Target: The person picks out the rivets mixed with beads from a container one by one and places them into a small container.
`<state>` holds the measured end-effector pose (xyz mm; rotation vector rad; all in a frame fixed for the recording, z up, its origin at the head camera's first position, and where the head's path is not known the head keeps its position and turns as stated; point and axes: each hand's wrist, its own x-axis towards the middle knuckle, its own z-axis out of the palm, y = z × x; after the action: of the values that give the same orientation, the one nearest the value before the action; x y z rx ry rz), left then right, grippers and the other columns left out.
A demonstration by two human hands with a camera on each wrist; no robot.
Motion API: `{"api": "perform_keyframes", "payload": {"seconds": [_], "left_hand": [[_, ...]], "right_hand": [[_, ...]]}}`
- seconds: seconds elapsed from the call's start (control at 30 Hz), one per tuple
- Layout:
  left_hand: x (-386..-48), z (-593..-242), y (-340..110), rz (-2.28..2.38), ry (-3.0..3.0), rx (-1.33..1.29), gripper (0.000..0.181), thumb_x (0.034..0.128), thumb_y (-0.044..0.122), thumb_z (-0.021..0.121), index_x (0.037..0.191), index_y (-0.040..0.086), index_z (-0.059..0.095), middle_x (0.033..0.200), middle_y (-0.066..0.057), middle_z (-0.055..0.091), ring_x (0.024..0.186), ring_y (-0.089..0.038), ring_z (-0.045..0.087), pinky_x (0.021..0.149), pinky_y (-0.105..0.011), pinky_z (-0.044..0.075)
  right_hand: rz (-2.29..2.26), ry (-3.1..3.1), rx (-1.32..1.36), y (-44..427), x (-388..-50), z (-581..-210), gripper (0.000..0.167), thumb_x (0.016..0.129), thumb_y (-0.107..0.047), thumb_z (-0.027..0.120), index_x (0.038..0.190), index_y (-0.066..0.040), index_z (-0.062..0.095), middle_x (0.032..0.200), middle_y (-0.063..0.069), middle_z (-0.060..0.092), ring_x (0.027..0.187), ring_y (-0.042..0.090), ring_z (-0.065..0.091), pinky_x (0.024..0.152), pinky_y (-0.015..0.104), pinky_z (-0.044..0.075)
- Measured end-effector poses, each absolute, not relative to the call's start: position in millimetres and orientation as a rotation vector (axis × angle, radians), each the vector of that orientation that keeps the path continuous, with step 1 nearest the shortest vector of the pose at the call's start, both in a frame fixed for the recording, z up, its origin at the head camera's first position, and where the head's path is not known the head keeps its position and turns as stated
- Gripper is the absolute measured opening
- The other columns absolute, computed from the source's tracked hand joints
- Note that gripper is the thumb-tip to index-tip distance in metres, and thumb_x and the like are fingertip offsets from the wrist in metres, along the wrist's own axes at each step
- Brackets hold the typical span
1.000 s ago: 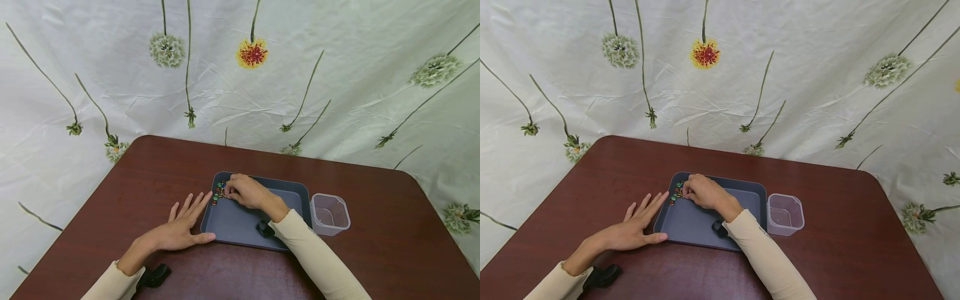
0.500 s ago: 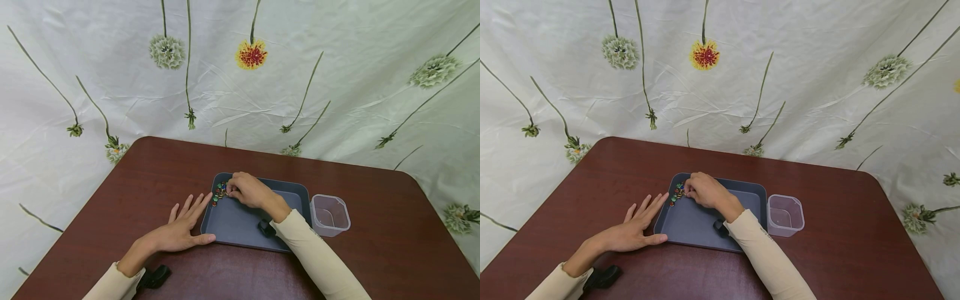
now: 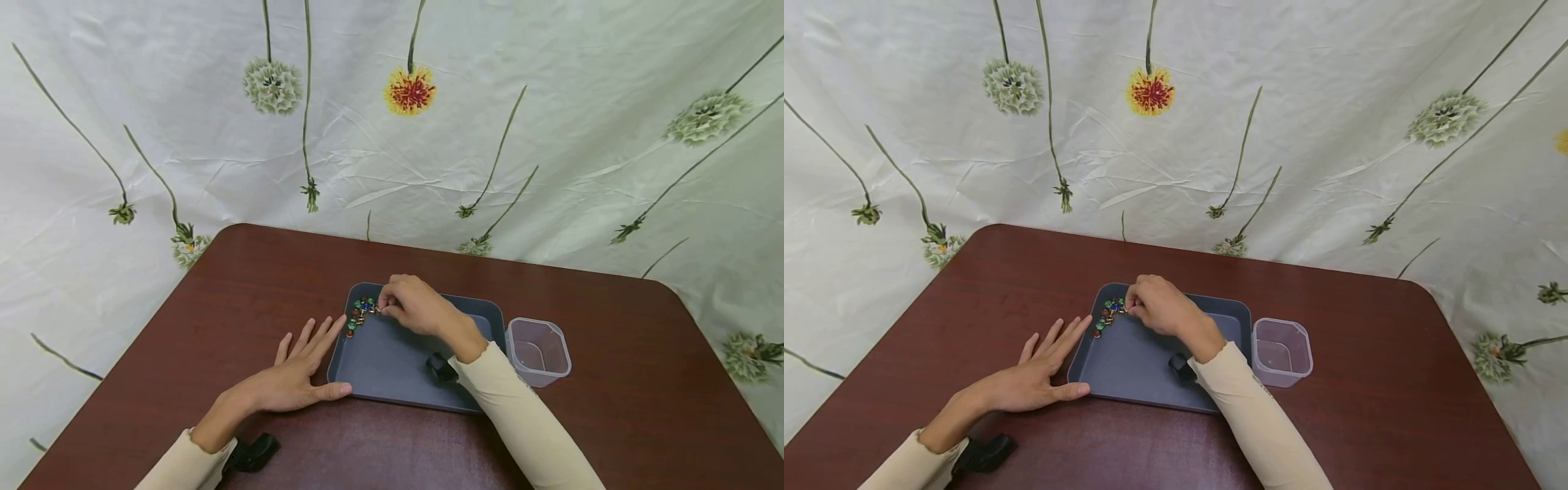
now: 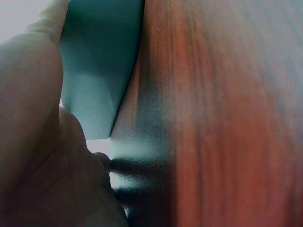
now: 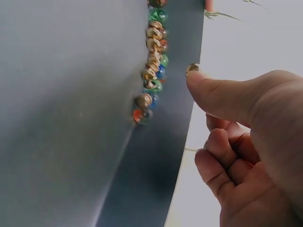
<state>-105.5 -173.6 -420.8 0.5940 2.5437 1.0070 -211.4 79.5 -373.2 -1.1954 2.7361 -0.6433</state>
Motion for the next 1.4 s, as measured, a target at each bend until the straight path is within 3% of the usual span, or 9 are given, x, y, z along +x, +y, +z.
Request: {"api": "perform_keyframes", "payload": {"seconds": [0.83, 1.4], "left_hand": [[-107, -419, -172, 1.013, 2.538, 0.606, 0.100, 0.0931, 0.056, 0.065, 0.163, 0.032, -0.003, 0.169, -0.016, -0.002, 0.152, -0.043, -0.016, 0.111, -0.069, -0.016], [-105, -417, -172, 1.018, 2.536, 0.599, 0.100, 0.0934, 0.055, 0.065, 0.163, 0.031, -0.004, 0.169, -0.017, -0.003, 0.152, -0.044, -0.017, 0.110, -0.070, -0.017]], "right_hand": [[-0.719, 2.941, -1.104, 133, -186, -341, 0.004, 0.093, -0.012, 0.072, 0.089, -0.011, 0.072, 0.086, -0.002, 0.058, 0.082, 0.014, 0.054, 0.074, 0.030, 0.047], [-0.825, 3.028, -0.918, 199, -170, -330, 0.003, 0.092, -0.010, 0.073, 0.091, -0.008, 0.072, 0.086, -0.003, 0.060, 0.079, 0.011, 0.055, 0.069, 0.027, 0.049]]}}
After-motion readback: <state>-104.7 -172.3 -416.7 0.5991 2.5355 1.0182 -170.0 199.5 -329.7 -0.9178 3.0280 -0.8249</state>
